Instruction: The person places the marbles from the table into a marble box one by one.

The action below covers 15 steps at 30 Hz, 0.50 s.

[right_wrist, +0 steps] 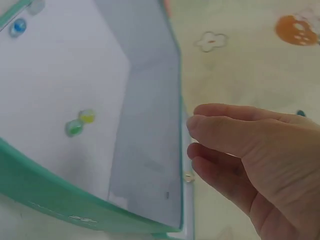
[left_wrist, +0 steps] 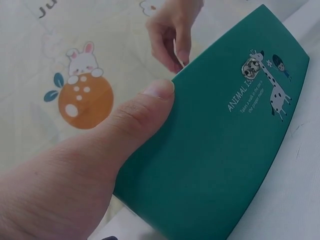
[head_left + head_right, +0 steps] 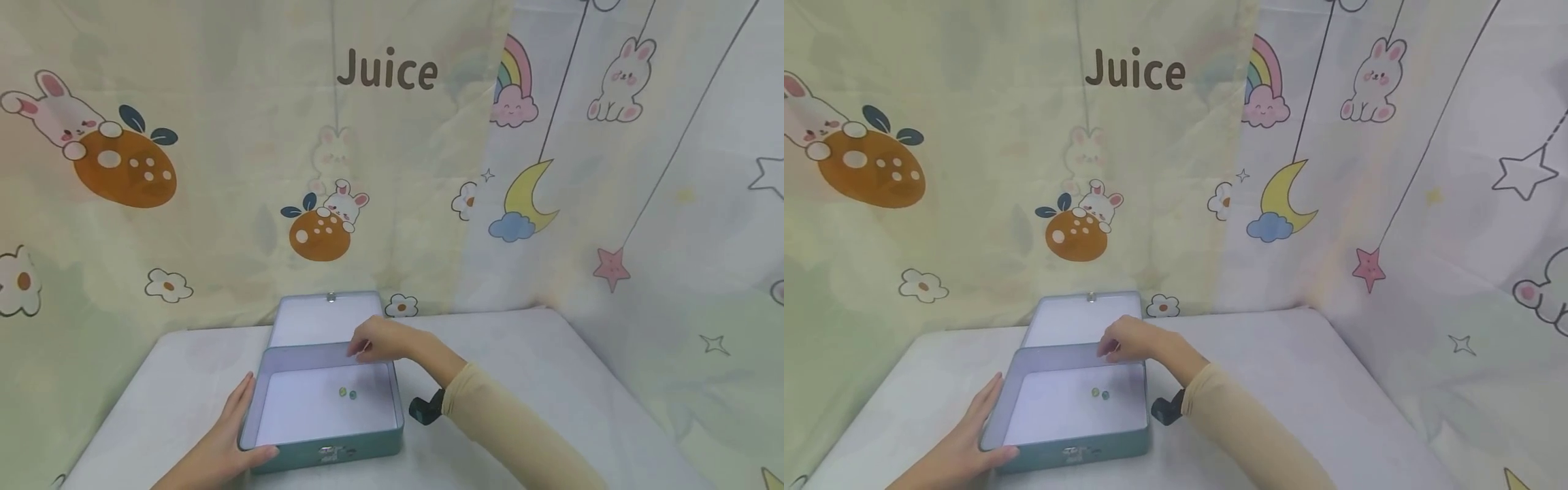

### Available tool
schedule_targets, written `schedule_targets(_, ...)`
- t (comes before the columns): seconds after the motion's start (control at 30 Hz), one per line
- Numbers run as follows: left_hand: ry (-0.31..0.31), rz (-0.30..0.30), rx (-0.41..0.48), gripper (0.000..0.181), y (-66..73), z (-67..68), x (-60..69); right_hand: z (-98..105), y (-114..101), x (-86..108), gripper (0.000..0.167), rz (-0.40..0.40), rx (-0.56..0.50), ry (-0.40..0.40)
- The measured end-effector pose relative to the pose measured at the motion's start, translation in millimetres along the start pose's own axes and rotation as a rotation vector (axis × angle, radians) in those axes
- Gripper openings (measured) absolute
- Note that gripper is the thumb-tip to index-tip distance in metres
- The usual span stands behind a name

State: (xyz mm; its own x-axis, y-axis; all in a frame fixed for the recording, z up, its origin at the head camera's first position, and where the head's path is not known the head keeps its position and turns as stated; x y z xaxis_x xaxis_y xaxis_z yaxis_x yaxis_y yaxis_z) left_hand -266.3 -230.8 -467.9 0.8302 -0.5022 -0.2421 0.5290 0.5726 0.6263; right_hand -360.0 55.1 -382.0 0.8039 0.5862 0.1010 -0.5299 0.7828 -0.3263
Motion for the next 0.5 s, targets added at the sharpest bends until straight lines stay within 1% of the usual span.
schedule_targets(0.1, 0.013, -0.015, -0.031, 0.118, 0.4, -0.6, 2.1, 9, 5, 15.3, 0.019, -0.016, -0.056, 0.061)
schedule_targets(0.17, 0.01, -0.013, -0.028, 0.117, 1.3, 0.1, 2.6, 12, 11, 26.5, 0.019, -0.029, -0.089, 0.105)
schedule_targets(0.27, -0.002, 0.011, -0.012, 0.118, 2.1, 1.1, 1.1, 12, 28, 44.2, 0.019, -0.044, -0.137, 0.193)
schedule_targets(0.33, -0.011, 0.03, 0.011, 0.118, 2.0, 1.7, -0.3, 9, 42, 57.5, 0.019, -0.071, -0.184, 0.257)
schedule_targets(0.4, -0.012, 0.035, 0.009, 0.119, 1.2, 1.5, -0.6, 2, 59, 71.0, 0.019, -0.116, -0.237, 0.317)
schedule_targets(0.5, -0.011, 0.03, 0.006, 0.12, 0.1, 0.8, -0.1, -11, 85, 90.6, 0.019, -0.198, -0.298, 0.372)
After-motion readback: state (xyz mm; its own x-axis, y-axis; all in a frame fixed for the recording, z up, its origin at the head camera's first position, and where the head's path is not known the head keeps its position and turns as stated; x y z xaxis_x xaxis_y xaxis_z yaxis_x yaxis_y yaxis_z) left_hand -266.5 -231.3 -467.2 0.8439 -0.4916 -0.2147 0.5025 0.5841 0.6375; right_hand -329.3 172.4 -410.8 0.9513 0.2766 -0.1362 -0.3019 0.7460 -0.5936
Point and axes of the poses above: each hand's wrist, its own x-axis away from the middle knuckle, its own z-axis out of the back of the hand, y = z × x, the point moved 3 cm from there along -x, towards the middle knuckle, and after that the axes turned 8 degrees about -z, right-handed, at the moved point
